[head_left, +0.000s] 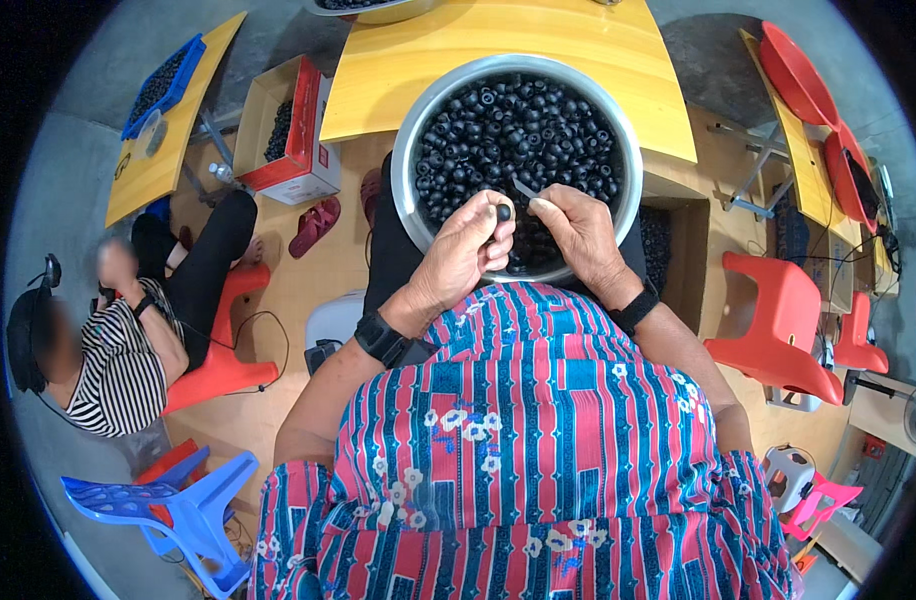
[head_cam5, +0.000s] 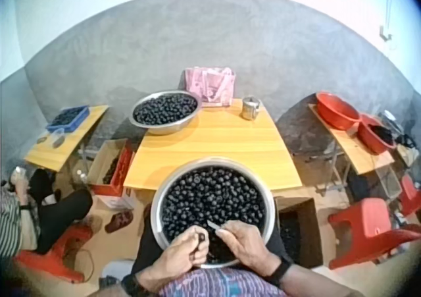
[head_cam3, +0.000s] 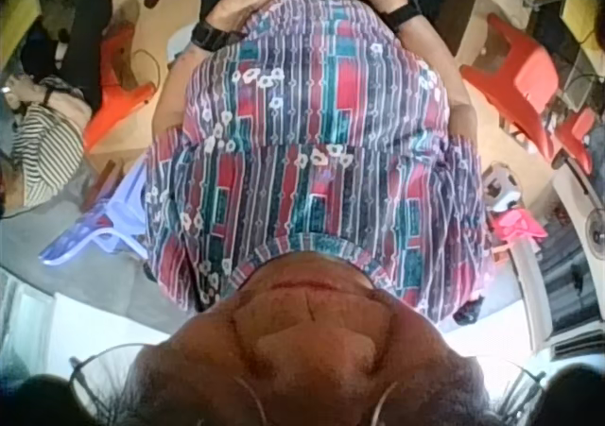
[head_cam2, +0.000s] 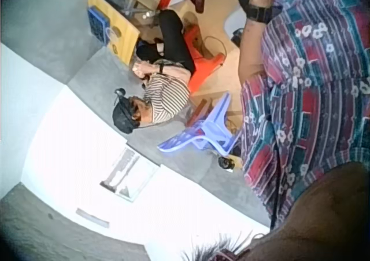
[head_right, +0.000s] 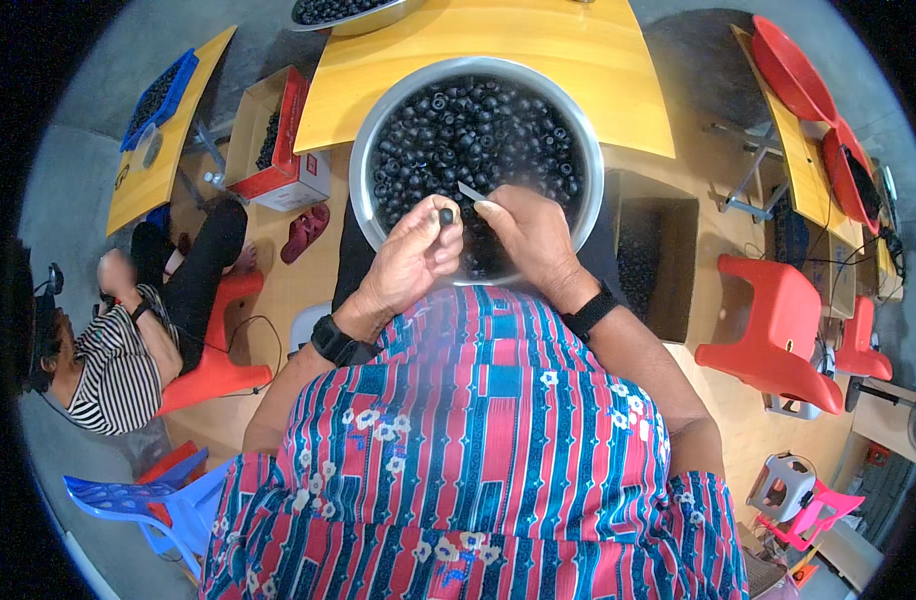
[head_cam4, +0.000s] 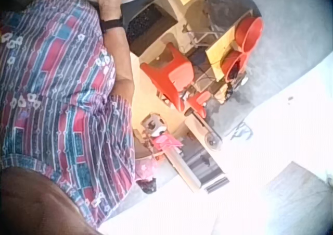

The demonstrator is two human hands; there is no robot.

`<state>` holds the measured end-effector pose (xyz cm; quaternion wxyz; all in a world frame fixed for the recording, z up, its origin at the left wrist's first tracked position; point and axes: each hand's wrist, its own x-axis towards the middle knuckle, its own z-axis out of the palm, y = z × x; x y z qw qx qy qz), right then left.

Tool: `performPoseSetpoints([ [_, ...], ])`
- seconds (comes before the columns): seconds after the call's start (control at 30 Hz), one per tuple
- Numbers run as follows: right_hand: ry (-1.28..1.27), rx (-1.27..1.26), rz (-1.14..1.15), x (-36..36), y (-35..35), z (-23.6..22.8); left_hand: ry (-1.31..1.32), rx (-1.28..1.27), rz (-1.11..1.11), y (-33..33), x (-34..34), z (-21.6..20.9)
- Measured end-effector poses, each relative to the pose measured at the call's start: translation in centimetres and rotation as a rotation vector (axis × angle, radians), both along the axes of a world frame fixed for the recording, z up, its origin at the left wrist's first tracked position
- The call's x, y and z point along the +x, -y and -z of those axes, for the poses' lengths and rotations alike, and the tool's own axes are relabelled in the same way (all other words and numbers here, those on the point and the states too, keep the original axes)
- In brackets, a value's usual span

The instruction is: The recorder uses a small handheld tool to peel the skins off small, round black objects.

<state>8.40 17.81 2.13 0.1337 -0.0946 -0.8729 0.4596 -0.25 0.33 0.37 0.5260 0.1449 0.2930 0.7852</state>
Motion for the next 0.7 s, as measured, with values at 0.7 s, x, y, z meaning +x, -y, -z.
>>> performPoseSetpoints([
  [0.7, -0.185, 0.101, -0.071, 0.5, 1.0, -1.4, 0.152, -0.004, 0.096, -0.2, 0.5, 0.0],
])
